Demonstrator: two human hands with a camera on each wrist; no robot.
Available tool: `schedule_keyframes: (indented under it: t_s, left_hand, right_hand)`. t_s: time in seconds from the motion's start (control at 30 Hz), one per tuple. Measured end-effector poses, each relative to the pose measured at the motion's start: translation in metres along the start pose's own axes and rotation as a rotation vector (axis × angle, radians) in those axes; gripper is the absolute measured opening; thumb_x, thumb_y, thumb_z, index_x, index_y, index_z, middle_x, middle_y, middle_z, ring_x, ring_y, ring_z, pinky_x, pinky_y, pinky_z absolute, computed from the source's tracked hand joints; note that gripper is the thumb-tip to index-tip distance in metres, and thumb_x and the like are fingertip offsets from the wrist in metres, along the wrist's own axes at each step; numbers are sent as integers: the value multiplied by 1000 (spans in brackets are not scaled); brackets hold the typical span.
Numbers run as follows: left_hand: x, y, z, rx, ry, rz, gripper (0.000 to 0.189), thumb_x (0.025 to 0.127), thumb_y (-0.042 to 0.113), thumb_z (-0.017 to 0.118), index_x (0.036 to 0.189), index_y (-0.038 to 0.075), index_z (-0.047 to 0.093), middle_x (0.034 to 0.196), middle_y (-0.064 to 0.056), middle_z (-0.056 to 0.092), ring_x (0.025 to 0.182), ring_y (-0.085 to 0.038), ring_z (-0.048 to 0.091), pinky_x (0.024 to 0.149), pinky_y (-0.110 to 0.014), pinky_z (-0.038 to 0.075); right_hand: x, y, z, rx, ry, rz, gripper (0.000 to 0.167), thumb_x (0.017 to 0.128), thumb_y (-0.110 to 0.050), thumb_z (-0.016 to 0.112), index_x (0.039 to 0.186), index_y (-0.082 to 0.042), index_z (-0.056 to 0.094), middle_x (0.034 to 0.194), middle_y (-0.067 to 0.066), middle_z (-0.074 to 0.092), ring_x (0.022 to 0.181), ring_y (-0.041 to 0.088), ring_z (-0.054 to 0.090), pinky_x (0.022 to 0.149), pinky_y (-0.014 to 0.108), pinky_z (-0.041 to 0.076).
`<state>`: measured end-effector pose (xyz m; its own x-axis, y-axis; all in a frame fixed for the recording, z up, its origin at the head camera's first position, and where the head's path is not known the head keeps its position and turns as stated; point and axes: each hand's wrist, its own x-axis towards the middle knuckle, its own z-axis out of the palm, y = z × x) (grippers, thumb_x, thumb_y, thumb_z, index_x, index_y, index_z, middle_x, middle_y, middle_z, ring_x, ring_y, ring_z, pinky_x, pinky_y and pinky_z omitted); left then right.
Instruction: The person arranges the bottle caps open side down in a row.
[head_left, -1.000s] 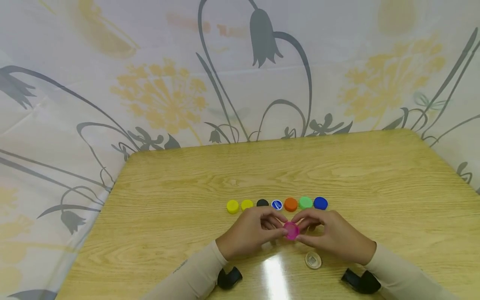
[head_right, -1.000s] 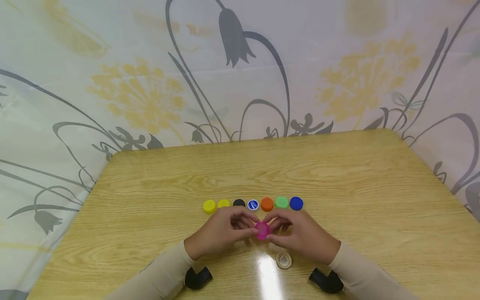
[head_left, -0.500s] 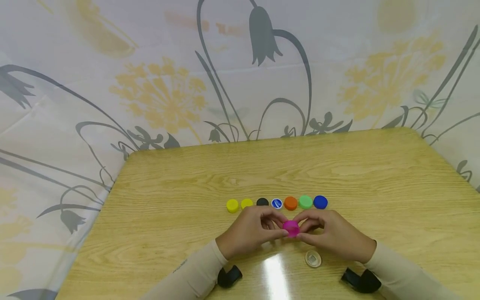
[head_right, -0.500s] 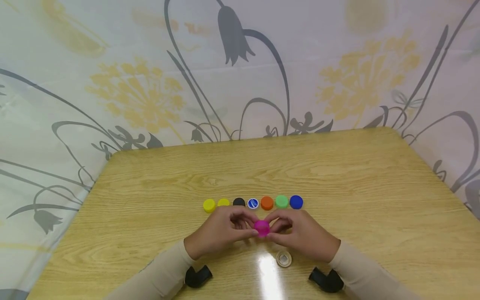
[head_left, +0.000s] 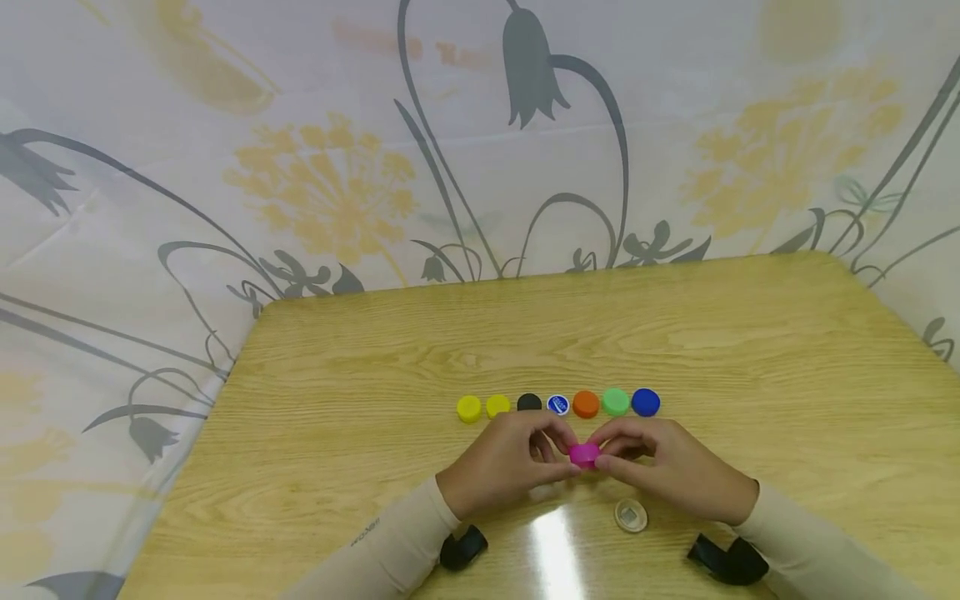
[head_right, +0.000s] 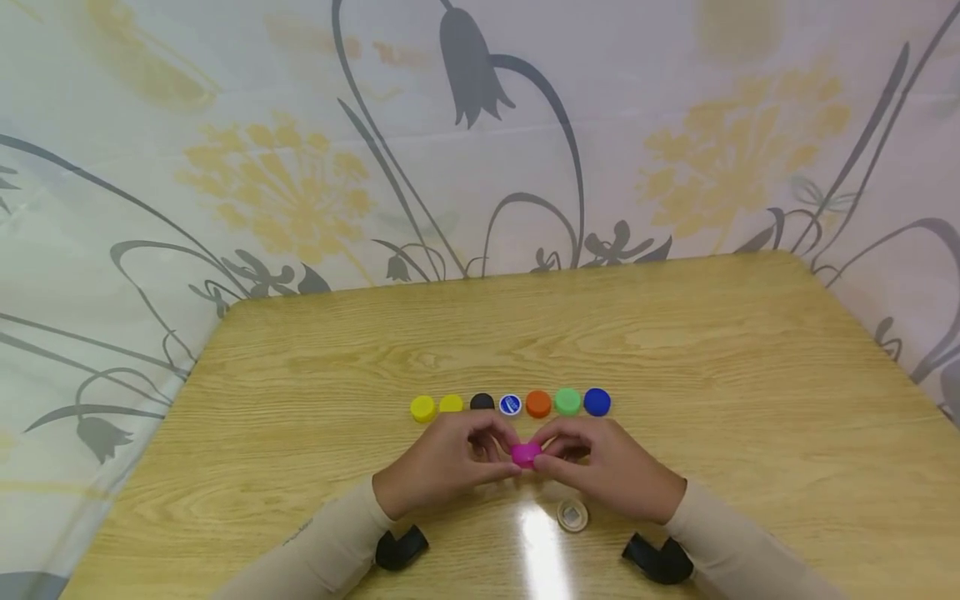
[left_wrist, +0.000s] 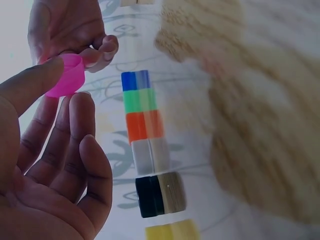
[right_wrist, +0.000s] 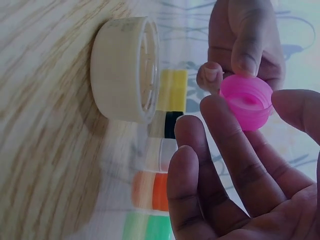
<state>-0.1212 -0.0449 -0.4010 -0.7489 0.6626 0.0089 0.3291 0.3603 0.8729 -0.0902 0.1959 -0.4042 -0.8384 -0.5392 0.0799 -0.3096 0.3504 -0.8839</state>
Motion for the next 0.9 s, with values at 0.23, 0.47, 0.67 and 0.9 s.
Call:
schedule_keyframes:
  t_s: [0.23,0.47,0.67,0.9]
  left_hand:
    - [0,1,0,76,-7,46,16,86,13,80,96,16,68,94,4,70,75,5,60,68,-16,54]
    - [-1,2,0,77,-18,52,18,85,11,80,96,13,67,94,1,71,74,6,60,68,-15,54]
    - [-2,0,1,97,-30,55,19,85,10,80,96,14,65,94,2,70,74,6,62,69,-14,54]
    - [-1,1,2,98,-37,47,20,85,14,80,99,14,65,94,4,73,72,7,63,67,-13,54]
  right_hand:
    - [1,2,2,-3,9,-4,10,99,-18,63,107,-16,69,94,-4,76,87,10,71,78,24,55]
    - [1,-1,4,-1,1,-4,9,99,-19,64,107,-16,69,94,-4,75,86,10,70,78,24,55]
    - [1,1,5,9,-7,-8,8,98,-20,66,105,-18,68,94,-4,74,85,10,70,77,25,56]
    - [0,3,5,-8,4,-18,10,97,-21,67,106,-18,67,97,-7,71,87,7,69,77,25,57]
